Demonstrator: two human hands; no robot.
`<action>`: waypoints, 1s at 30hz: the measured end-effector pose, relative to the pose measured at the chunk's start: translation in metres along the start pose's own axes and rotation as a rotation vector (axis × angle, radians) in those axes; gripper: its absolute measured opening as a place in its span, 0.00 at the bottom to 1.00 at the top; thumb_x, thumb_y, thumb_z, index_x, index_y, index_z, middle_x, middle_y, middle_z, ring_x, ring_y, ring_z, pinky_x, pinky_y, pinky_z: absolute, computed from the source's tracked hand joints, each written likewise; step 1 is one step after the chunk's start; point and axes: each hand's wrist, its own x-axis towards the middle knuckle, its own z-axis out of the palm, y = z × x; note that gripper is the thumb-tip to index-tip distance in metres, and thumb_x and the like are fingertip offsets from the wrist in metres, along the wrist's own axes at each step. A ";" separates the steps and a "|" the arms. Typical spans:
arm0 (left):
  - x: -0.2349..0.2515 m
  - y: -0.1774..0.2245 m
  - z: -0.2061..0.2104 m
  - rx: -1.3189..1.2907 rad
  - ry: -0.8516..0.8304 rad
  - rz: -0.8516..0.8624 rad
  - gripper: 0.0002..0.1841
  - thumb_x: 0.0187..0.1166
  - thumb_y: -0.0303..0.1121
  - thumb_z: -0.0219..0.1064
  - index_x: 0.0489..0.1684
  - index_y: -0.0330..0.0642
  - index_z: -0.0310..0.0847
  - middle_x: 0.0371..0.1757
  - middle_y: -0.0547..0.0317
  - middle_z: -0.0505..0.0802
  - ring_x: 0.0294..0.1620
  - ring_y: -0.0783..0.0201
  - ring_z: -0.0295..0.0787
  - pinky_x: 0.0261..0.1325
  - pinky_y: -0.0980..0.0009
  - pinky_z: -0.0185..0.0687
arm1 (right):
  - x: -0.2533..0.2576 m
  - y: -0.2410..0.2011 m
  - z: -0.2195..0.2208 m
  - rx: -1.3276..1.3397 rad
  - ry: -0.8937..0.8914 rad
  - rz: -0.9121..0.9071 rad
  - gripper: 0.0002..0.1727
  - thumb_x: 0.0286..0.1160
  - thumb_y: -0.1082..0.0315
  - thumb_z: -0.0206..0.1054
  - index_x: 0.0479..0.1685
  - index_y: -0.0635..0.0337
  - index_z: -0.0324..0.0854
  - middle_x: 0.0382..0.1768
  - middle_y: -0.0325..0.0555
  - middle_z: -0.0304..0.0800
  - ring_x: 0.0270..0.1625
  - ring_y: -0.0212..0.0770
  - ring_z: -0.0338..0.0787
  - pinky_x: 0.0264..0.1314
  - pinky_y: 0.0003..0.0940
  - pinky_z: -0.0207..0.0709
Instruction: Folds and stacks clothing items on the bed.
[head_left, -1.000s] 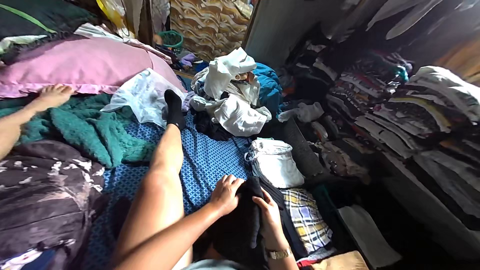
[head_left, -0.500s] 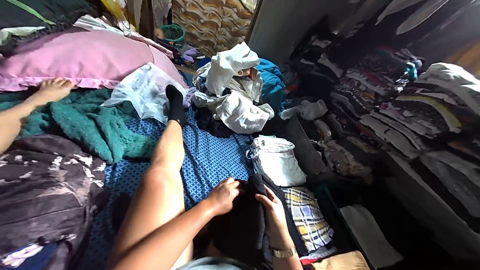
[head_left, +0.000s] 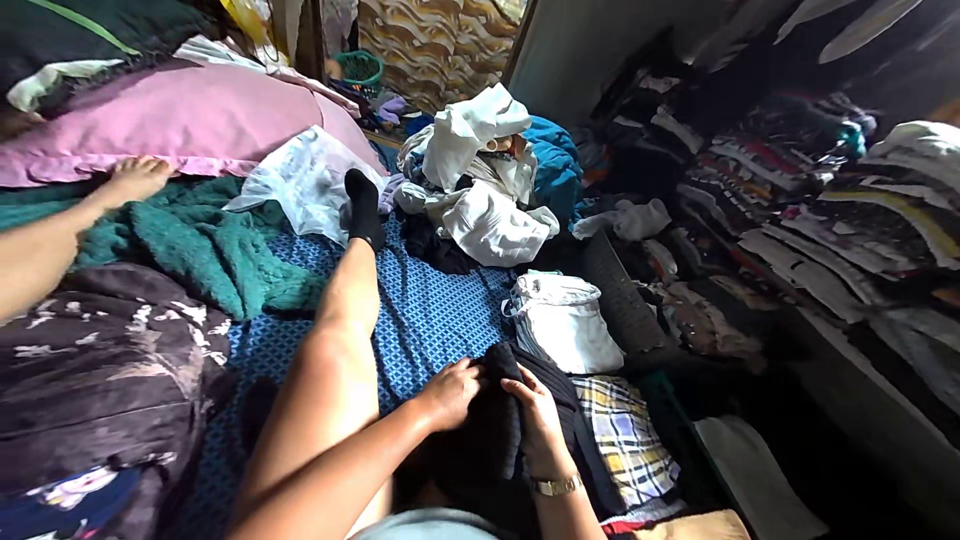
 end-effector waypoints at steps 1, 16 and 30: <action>-0.003 -0.001 -0.002 -0.009 0.007 -0.001 0.19 0.70 0.15 0.63 0.60 0.27 0.85 0.74 0.39 0.84 0.80 0.36 0.70 0.81 0.42 0.64 | 0.001 -0.001 -0.001 0.000 -0.004 0.009 0.22 0.77 0.82 0.58 0.71 0.72 0.74 0.51 0.49 0.91 0.46 0.31 0.91 0.50 0.27 0.86; -0.072 0.008 0.024 -0.481 -0.124 0.109 0.15 0.79 0.35 0.70 0.45 0.26 0.90 0.53 0.34 0.91 0.64 0.40 0.85 0.73 0.46 0.73 | 0.004 -0.002 -0.025 0.109 -0.072 0.022 0.20 0.79 0.79 0.53 0.68 0.68 0.76 0.47 0.44 0.93 0.46 0.27 0.92 0.50 0.24 0.86; -0.049 0.037 0.041 -0.423 0.231 -0.575 0.17 0.74 0.44 0.76 0.49 0.40 0.92 0.85 0.36 0.68 0.85 0.38 0.61 0.85 0.49 0.58 | 0.004 -0.006 -0.018 0.124 -0.033 0.018 0.18 0.81 0.78 0.53 0.67 0.68 0.76 0.47 0.44 0.92 0.46 0.27 0.91 0.51 0.23 0.85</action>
